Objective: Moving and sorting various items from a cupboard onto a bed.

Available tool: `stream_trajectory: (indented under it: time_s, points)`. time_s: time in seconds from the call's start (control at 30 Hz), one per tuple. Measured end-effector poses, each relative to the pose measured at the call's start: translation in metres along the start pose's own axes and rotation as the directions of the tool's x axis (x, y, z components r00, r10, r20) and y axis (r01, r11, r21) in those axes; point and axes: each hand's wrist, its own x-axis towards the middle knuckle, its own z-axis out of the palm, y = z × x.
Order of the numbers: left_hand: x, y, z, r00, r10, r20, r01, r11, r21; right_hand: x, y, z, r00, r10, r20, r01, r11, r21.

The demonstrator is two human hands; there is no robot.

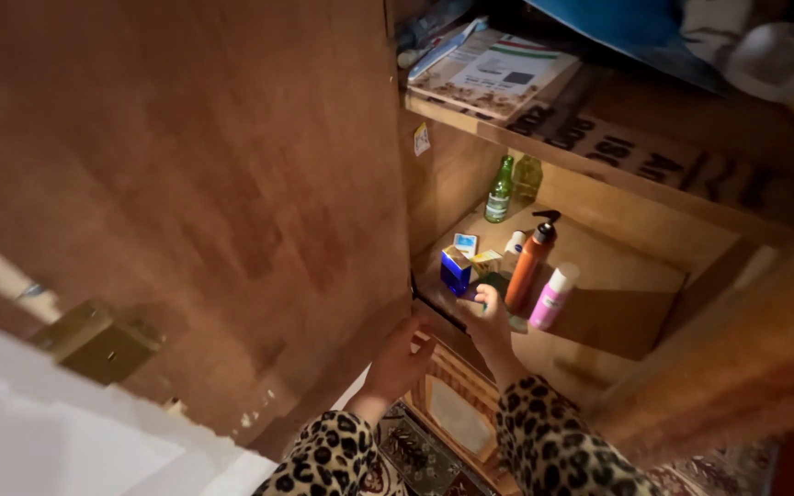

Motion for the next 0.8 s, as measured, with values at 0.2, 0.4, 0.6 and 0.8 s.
stream_trajectory:
  time_s: [0.2,0.4,0.6,0.8]
  points:
    - [0.019,-0.001,-0.003,0.984,-0.131,0.118,0.117,0.986,0.122,0.045,-0.019,0.029,0.997,0.054,-0.054,-0.062,0.983,-0.172]
    - [0.023,-0.005,-0.018,0.921,-0.295,0.255,0.287,0.955,0.07,0.055,-0.034,0.034,0.986,0.16,-0.047,-0.167,0.941,-0.295]
    - [0.037,-0.043,0.003,0.972,-0.097,0.213,0.127,0.983,-0.135,0.068,0.007,0.029,0.984,0.035,-0.175,-0.105,0.908,-0.405]
    - [0.064,-0.092,0.058,0.992,0.033,-0.121,-0.059,0.973,-0.224,-0.011,-0.013,-0.029,0.987,0.001,0.162,-0.022,0.991,0.131]
